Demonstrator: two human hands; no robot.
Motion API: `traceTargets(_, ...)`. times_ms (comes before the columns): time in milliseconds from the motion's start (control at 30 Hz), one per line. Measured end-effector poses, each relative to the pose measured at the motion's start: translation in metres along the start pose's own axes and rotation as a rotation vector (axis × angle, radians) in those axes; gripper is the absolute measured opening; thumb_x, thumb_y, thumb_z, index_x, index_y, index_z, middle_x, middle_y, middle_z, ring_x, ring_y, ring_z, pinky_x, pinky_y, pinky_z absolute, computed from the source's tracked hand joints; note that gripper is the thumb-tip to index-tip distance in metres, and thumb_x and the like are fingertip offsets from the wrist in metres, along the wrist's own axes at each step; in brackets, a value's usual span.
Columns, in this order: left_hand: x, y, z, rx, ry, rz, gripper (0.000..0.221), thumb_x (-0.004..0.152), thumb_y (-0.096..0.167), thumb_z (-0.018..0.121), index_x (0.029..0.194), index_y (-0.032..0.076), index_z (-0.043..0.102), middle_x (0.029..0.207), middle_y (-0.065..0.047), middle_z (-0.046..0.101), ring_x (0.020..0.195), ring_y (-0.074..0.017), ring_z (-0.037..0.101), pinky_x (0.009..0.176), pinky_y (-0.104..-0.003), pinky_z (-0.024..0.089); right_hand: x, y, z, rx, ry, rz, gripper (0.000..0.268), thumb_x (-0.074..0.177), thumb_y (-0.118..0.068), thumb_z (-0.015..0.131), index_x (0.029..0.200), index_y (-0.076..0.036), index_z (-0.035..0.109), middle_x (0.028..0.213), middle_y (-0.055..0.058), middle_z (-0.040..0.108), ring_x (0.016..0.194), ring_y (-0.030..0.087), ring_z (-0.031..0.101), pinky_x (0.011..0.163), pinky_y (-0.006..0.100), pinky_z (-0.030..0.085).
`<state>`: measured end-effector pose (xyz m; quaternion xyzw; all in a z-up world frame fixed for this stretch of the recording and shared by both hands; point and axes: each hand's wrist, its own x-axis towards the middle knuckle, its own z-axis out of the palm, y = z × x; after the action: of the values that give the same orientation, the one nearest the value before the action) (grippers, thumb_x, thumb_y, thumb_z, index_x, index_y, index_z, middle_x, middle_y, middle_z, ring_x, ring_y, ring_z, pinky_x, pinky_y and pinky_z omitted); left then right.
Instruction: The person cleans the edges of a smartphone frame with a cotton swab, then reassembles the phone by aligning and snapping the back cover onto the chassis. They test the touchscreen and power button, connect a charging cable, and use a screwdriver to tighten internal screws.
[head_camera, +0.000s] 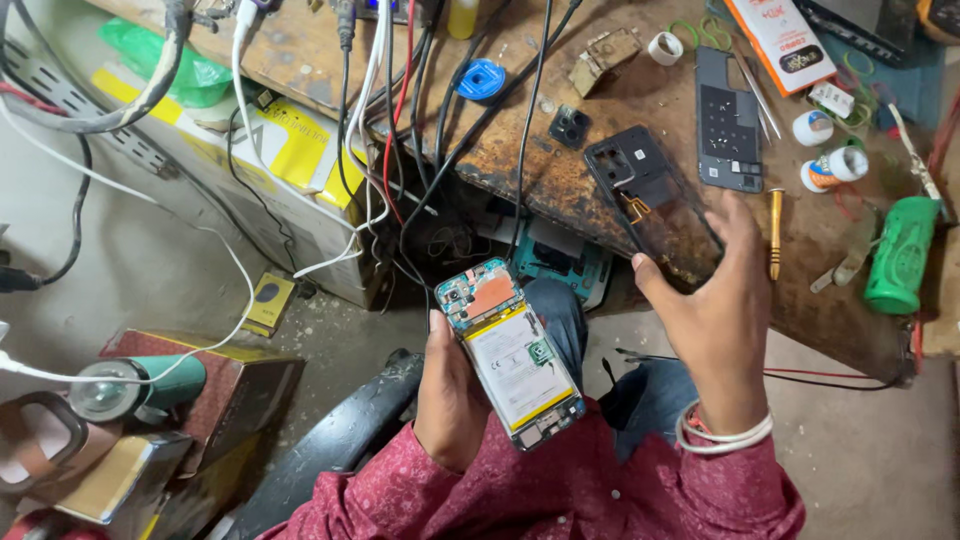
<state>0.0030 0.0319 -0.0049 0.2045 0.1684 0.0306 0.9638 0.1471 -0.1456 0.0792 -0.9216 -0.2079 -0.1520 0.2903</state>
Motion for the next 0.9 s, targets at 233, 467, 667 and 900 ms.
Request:
traceTargets(233,-0.009,0.006,0.004,0.044,-0.17,0.02,0.075,0.099,0.058,0.032,0.158,0.011,0.033,0.15,-0.016,0.053,0.131,-0.0313,0.059,0.105,-0.049,0.051,-0.097,-0.05,-0.004,0.395,-0.032,0.076,0.096,0.077,-0.023,0.086,0.153,0.005,0.034,0.14,0.022,0.055,0.131,0.028,0.058,0.114,0.042,0.044)
traceTargets(467,-0.01,-0.008,-0.001,0.137,-0.153,0.025,0.074,0.088,0.014,0.055,0.157,0.011,0.029,0.145,-0.013,0.052,0.131,-0.0251,0.056,0.11,-0.042,0.046,-0.138,-0.078,0.028,-0.002,-0.014,-0.009,0.099,0.06,-0.028,0.095,0.139,0.004,0.043,0.129,0.026,0.059,0.121,0.041,0.061,0.102,0.046,0.051)
traceTargets(667,-0.011,-0.014,-0.002,0.205,-0.186,0.079,0.063,0.094,-0.004,0.048,0.155,0.003,0.033,0.142,-0.015,0.055,0.128,-0.023,0.056,0.11,-0.038,0.046,-0.14,-0.076,0.024,-0.012,-0.012,0.001,0.1,0.061,-0.03,0.094,0.14,0.004,0.043,0.131,0.026,0.057,0.121,0.041,0.061,0.101,0.047,0.051)
traceTargets(900,-0.011,-0.011,-0.007,0.089,-0.169,-0.073,0.07,0.09,0.032,0.045,0.155,0.009,0.032,0.145,-0.016,0.053,0.129,-0.0291,0.058,0.107,-0.048,0.048,-0.145,-0.08,0.02,-0.031,0.024,0.041,0.097,0.063,-0.03,0.093,0.14,0.004,0.045,0.132,0.024,0.058,0.122,0.04,0.061,0.103,0.046,0.051)
